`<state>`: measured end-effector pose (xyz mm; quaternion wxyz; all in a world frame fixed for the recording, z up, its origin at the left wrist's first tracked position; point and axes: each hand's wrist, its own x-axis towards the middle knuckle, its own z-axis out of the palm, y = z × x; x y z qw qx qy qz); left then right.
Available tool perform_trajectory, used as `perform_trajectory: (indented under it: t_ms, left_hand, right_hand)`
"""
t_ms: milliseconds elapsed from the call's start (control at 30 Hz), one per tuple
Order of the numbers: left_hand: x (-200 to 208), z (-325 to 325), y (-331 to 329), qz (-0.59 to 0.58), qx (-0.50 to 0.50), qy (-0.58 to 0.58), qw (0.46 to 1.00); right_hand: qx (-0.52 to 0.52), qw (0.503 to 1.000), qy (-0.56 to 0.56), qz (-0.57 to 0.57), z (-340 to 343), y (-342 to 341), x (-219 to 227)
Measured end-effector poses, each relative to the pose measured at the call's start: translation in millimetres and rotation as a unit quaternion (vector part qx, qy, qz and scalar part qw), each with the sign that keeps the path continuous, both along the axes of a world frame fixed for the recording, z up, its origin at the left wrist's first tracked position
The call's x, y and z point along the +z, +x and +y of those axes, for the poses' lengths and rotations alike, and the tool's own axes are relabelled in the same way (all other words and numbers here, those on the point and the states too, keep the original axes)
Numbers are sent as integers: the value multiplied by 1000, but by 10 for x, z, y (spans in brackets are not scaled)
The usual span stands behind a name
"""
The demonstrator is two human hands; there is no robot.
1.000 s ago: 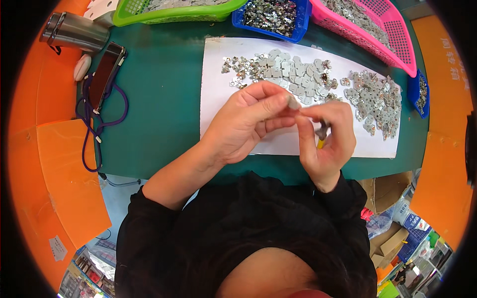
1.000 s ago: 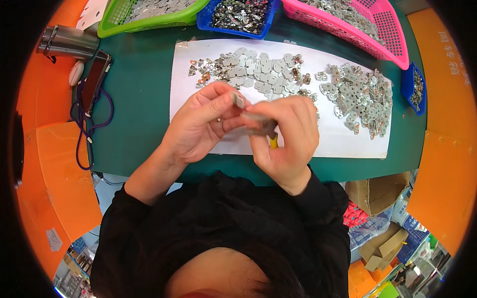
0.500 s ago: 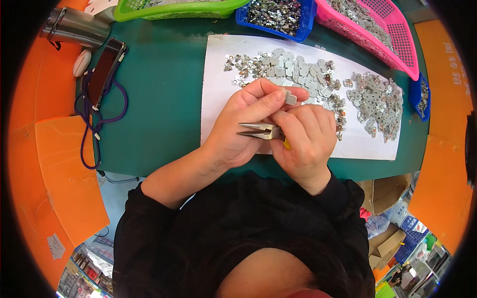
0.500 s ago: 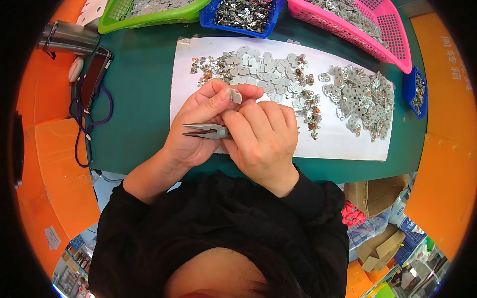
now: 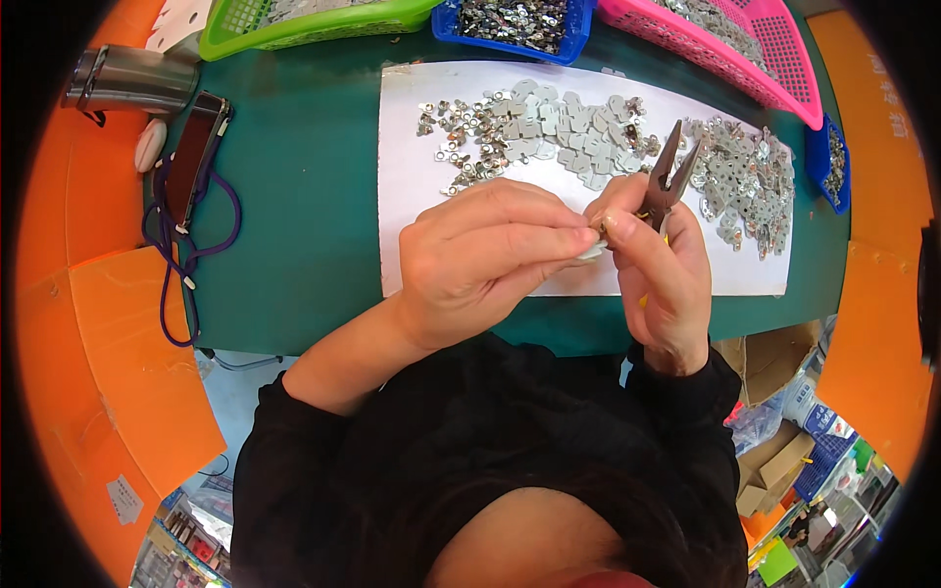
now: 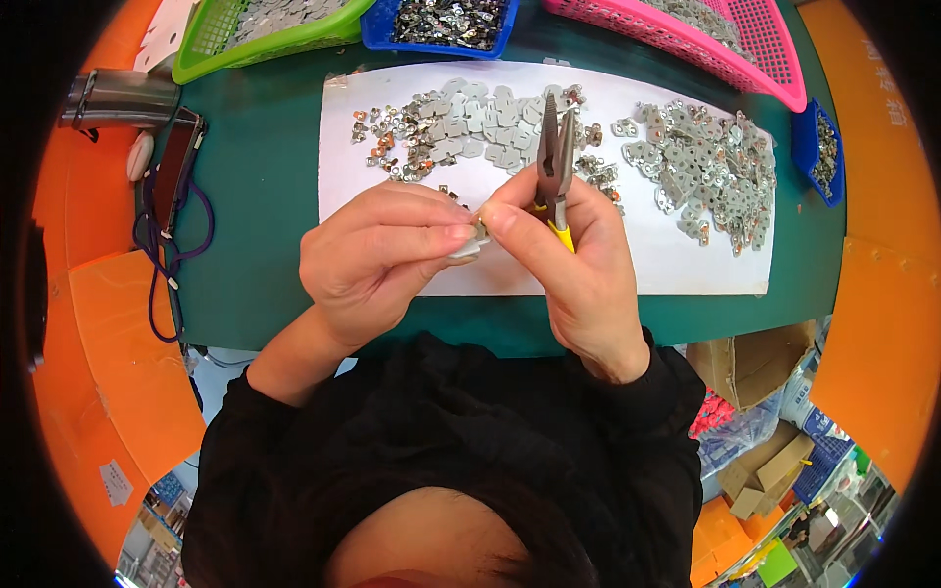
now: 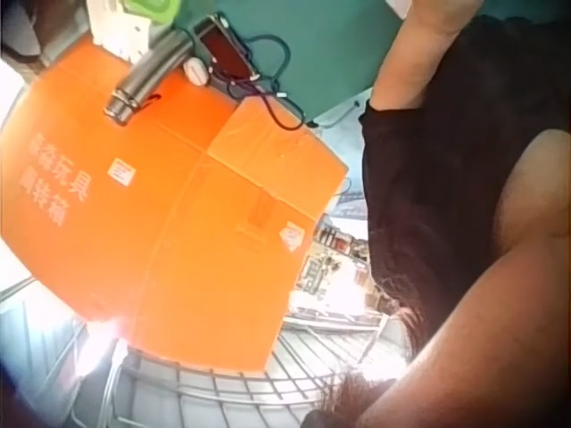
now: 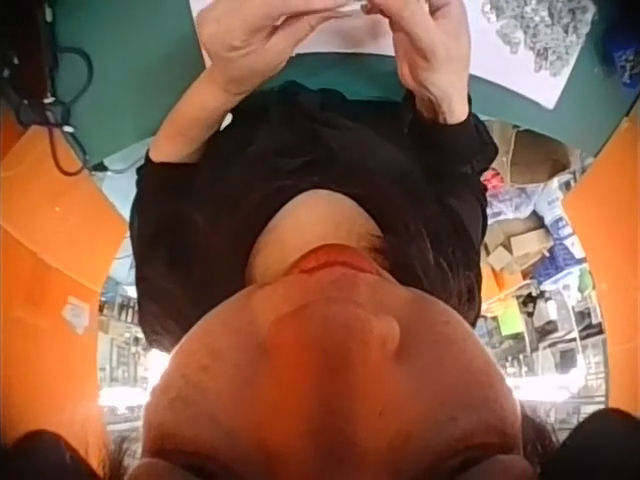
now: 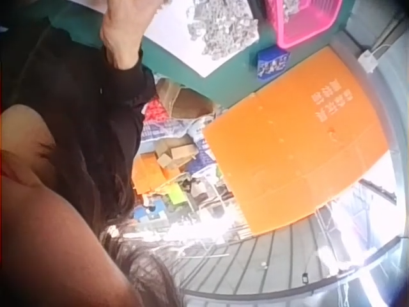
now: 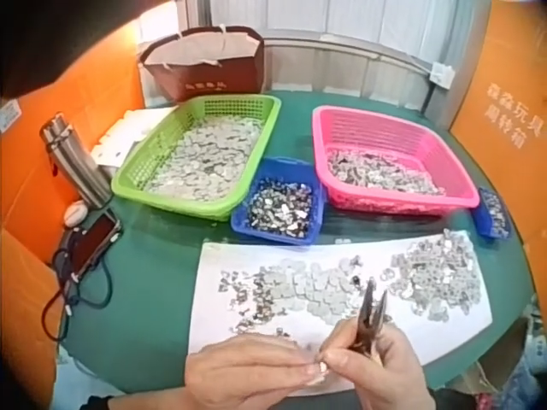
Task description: Use pliers to manipulate and process small metal pins on a factory workbench.
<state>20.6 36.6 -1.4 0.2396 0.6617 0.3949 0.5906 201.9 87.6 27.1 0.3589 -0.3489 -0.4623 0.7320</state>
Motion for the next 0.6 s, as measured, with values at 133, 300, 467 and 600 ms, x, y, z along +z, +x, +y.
perform_trajectory:
  t_ms: [133, 300, 467, 600]
  left_hand:
    - [-23, 45, -15, 46, -5, 70, 997]
    - [-23, 9, -13, 100, 14, 102, 990]
    - [-14, 38, 31, 56, 29, 99, 993]
    - [-33, 24, -19, 36, -33, 76, 996]
  right_hand:
    - [32, 999, 18, -33, 8, 56, 56]
    - [64, 986, 107, -109, 58, 123, 161]
    - [79, 915, 321, -232, 39, 164, 235]
    - [51, 830, 496, -251, 75, 155, 182]
